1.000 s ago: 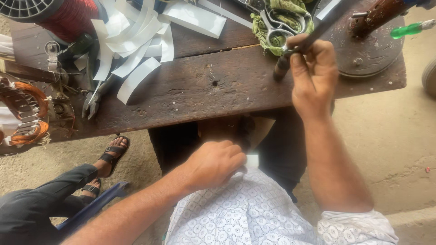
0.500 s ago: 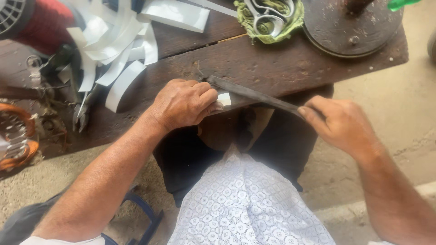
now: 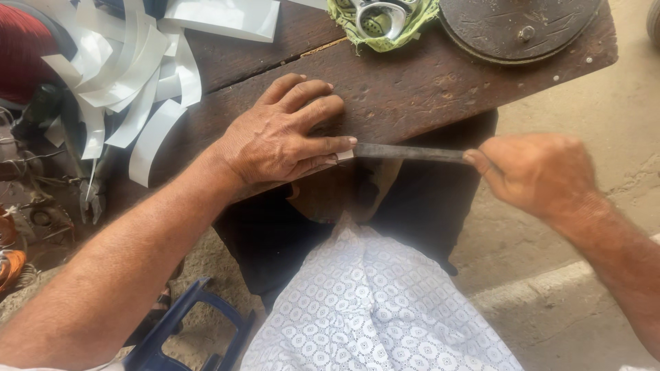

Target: The person uses a metal file to smooth the edges of white plastic strips on a wooden workbench. They repeatedly file, fold, and cut the strips with scissors, then file them again. The person works on multiple strips one at a time, accumulating finished pieces on the table.

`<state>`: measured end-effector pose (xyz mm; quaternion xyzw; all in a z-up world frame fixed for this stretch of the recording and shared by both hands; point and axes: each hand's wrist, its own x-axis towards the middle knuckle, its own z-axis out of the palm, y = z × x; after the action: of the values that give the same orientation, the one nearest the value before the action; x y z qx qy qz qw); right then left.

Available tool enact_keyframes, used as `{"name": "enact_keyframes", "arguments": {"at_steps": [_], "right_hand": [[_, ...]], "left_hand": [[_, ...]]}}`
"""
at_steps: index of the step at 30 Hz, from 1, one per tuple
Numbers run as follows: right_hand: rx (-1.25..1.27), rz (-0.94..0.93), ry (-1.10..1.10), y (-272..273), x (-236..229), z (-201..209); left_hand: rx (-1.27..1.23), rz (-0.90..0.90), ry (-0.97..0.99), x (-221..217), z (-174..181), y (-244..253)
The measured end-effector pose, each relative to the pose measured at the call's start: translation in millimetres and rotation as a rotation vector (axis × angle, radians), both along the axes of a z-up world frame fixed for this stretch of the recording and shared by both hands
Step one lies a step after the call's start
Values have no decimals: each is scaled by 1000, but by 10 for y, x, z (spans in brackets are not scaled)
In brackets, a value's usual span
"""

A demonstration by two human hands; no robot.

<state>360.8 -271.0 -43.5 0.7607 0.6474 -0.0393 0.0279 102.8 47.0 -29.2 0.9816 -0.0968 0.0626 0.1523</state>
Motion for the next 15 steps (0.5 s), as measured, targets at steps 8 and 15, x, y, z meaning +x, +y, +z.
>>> {"name": "enact_keyframes", "arguments": {"at_steps": [8, 15], "right_hand": [[167, 125, 34, 55, -168, -116], [241, 184, 54, 523, -745, -167]], "left_hand": [[42, 4, -20, -15, -88, -3], [45, 23, 19, 10, -114, -9]]}}
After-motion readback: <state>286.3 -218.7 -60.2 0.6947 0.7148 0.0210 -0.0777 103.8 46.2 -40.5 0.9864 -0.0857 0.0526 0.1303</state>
